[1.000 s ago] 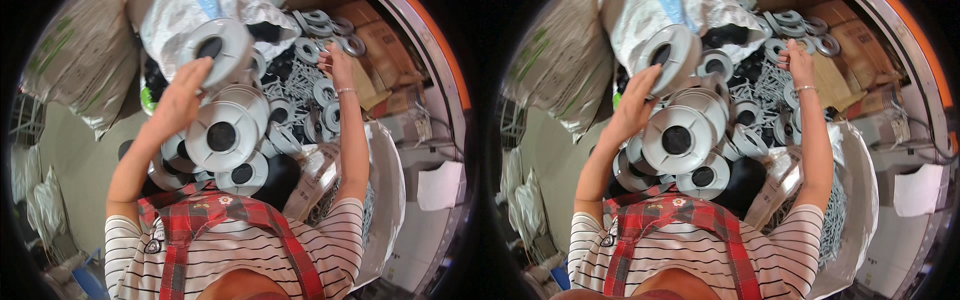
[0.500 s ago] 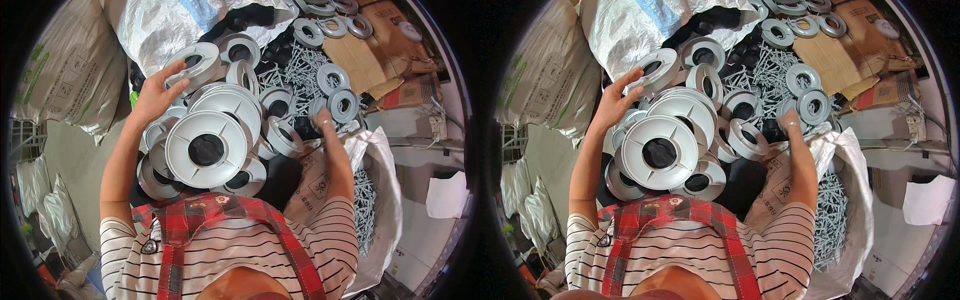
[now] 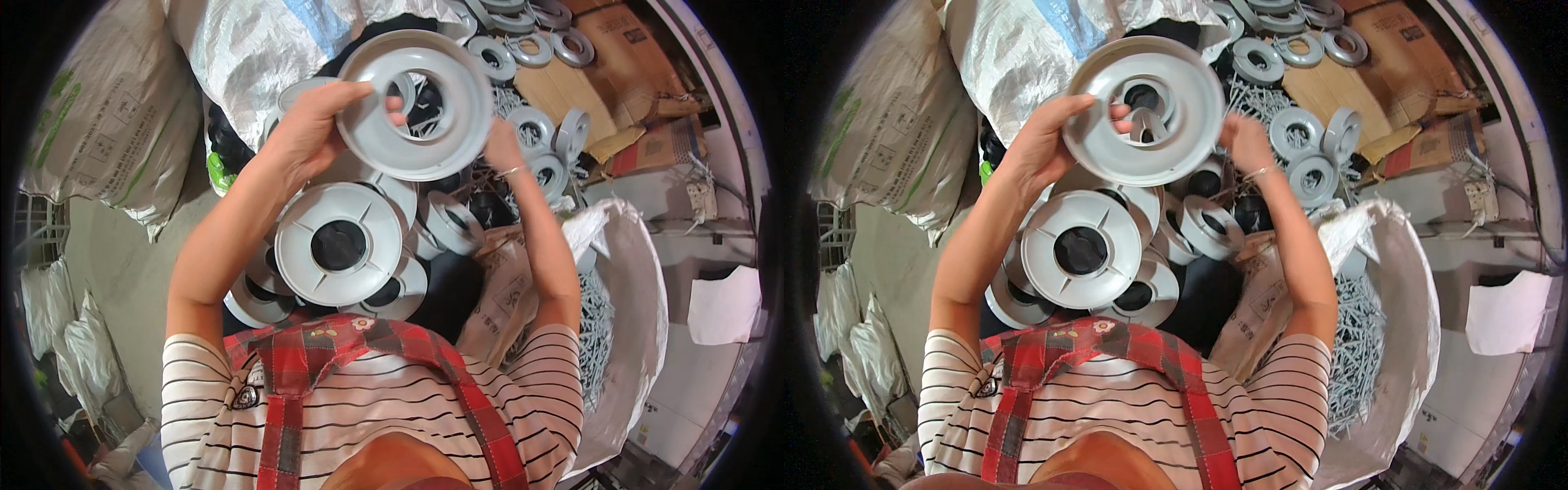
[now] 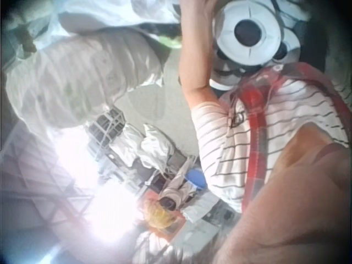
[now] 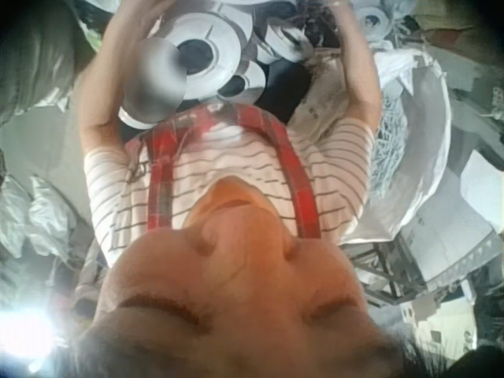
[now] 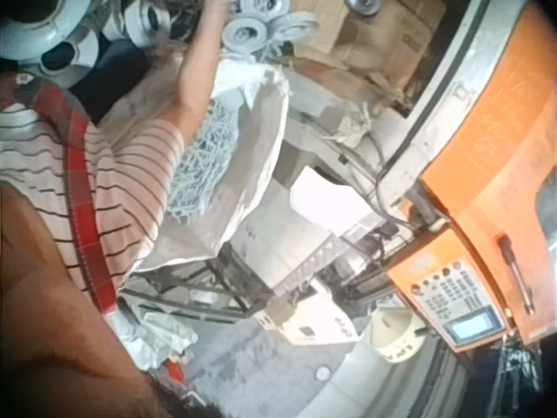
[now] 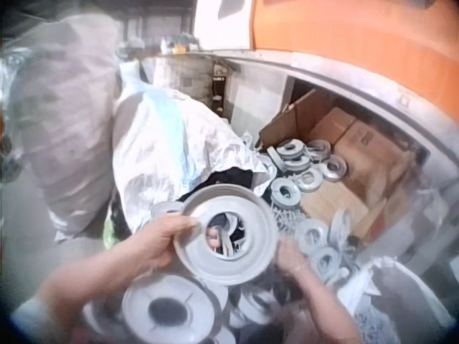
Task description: The person sits on the floor and repeatedly picks up gray circular plastic parts and black rubber inserts, pressing the inserts into the center of the parts. The person stacks the assembled units on their lap and continues the process throughout the clip.
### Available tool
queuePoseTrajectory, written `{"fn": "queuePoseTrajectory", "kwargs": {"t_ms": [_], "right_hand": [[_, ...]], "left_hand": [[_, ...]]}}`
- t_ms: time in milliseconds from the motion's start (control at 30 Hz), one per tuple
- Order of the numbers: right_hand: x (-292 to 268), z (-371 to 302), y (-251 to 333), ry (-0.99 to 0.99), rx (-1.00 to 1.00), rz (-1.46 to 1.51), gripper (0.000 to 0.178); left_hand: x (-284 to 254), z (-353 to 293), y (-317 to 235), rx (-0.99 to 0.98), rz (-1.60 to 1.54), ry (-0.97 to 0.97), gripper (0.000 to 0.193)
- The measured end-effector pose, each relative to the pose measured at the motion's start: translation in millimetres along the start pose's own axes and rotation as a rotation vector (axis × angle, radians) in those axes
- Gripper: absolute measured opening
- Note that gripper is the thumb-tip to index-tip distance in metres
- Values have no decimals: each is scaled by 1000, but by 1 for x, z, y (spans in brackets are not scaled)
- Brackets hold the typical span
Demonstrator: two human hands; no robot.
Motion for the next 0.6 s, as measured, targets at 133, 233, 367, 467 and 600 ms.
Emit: {"fn": "queuePoseTrajectory", "kwargs": {"t_ms": [133, 233, 367, 467, 600], "right_hand": [[129, -145, -134, 774, 235, -395, 15], [155, -188, -172, 694, 239, -563, 25], [144, -158, -147, 680, 79, -675, 28], [100, -118, -123, 484, 105, -749, 27], [10, -39, -59, 363, 322, -832, 12]], "left_hand": [[-42, -28, -26, 143, -57, -125, 39], [-56, -44, -27, 192, -87, -224, 39], [-64, -61, -25, 257, -108, -255, 43], [-63, -74, -28, 280, -90, -278, 42], [-46, -92, -34, 347, -67, -215, 40]]}}
Point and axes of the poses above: each hand's wrist, its own z-axis towards the middle knuckle, its own x-axis out of the palm, y = z × x, the point moved 10 cm from there along z, towards the middle knuckle, and after that the axes turned 13 degrees about -x, right-handed, at the moved point
